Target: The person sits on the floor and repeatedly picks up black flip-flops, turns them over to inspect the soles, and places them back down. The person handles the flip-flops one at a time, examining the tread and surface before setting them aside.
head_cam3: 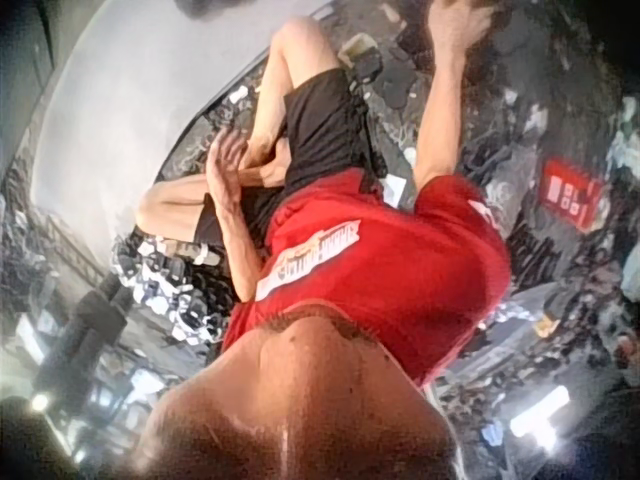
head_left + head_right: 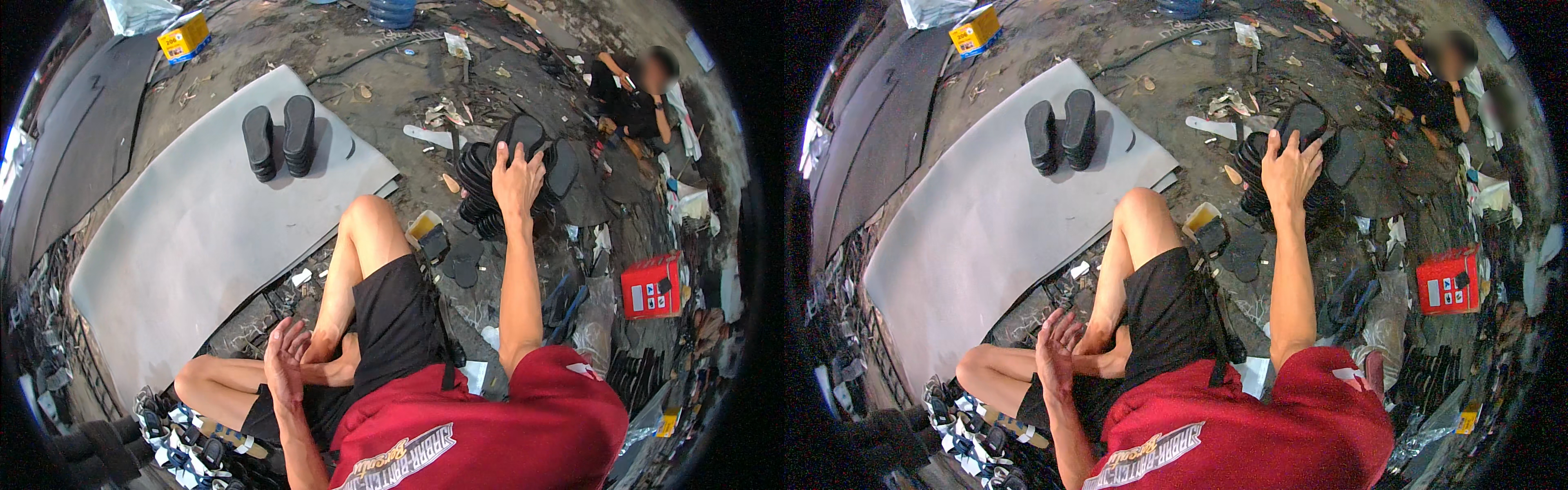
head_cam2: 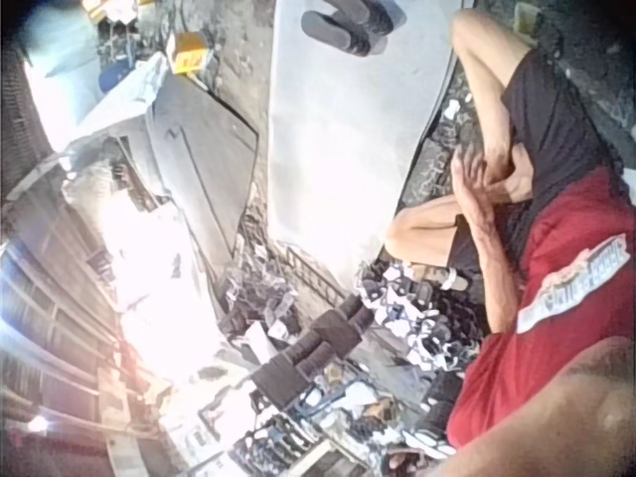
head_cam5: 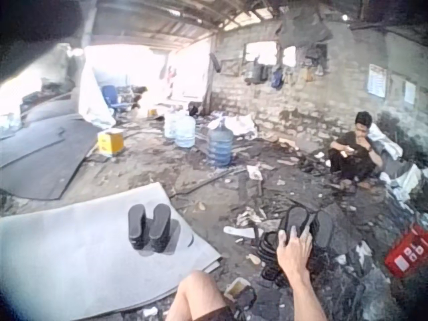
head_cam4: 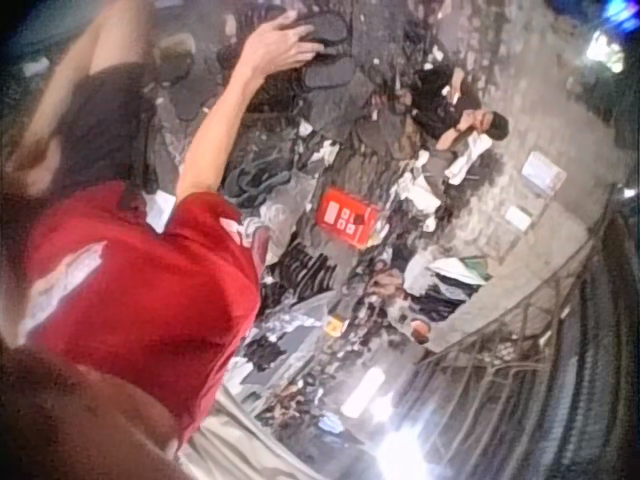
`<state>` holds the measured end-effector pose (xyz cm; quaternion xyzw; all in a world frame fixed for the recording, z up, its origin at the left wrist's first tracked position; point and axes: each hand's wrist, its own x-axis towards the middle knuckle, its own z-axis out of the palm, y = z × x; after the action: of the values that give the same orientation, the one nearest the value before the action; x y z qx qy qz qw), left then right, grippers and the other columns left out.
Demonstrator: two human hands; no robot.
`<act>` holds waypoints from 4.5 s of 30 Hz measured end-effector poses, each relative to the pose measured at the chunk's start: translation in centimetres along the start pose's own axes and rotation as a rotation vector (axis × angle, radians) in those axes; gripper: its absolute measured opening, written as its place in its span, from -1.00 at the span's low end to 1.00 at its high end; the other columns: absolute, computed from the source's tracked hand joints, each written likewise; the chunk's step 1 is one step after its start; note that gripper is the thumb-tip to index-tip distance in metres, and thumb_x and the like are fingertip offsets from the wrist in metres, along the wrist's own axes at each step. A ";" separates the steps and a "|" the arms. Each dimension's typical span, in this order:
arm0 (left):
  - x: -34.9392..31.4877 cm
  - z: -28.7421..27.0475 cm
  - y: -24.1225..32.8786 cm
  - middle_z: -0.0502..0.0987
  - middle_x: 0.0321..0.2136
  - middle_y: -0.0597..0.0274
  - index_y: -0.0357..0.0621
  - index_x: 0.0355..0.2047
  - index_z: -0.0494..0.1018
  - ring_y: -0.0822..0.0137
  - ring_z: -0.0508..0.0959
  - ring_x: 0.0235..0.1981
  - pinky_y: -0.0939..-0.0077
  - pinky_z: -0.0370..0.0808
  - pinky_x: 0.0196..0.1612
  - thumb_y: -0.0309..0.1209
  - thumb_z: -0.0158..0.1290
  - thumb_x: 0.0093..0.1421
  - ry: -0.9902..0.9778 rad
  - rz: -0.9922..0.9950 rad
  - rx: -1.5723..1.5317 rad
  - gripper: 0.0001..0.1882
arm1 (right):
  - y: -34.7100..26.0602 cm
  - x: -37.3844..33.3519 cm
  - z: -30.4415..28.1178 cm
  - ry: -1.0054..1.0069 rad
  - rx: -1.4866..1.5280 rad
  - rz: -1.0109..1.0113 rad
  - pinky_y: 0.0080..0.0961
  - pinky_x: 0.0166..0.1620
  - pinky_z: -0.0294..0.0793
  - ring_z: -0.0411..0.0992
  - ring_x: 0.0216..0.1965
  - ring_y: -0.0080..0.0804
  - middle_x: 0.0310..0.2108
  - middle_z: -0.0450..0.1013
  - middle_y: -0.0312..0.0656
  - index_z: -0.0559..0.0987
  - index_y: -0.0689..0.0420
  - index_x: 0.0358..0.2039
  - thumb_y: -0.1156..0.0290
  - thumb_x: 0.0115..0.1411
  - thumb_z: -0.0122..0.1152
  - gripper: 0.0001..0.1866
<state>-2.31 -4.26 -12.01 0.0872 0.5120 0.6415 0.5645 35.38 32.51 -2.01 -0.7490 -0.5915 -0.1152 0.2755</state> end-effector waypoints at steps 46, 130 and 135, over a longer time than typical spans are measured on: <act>5.5 -1.2 -0.8 0.56 0.04 0.08 -0.20 0.26 0.36 0.18 0.54 0.09 0.21 0.41 0.27 0.05 0.01 0.45 -0.016 -0.209 -0.103 -0.38 | -34.3 -2.3 32.8 -1.216 1.183 0.486 0.01 0.32 0.36 0.35 0.32 -0.05 0.29 0.35 0.14 0.20 0.36 0.40 -0.05 -0.12 0.60 0.22; 3.9 30.2 4.6 0.46 0.26 -0.10 -0.33 0.39 0.28 0.15 0.53 0.21 0.26 0.47 0.29 -0.32 0.26 0.38 -0.769 0.080 0.175 -0.32 | 2.9 2.3 -15.0 -0.443 1.831 0.505 0.01 0.02 0.73 0.53 0.13 -0.08 0.15 0.49 -0.01 0.43 0.16 0.25 -0.15 0.29 0.20 -0.27; 7.6 21.6 1.3 0.64 -0.06 0.08 -0.38 0.14 0.47 0.32 0.67 -0.10 0.44 0.62 0.03 -0.34 0.12 0.45 -0.430 0.008 0.164 -0.62 | 14.1 11.6 -14.4 -0.407 1.609 0.549 0.01 -0.05 0.73 0.50 0.13 0.02 0.25 0.43 0.08 0.37 0.19 0.29 -0.23 0.23 0.27 -0.15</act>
<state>9.11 14.22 -4.63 0.2695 0.4303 0.5666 0.6490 54.10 32.04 11.66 -0.4492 -0.3299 0.5437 0.6275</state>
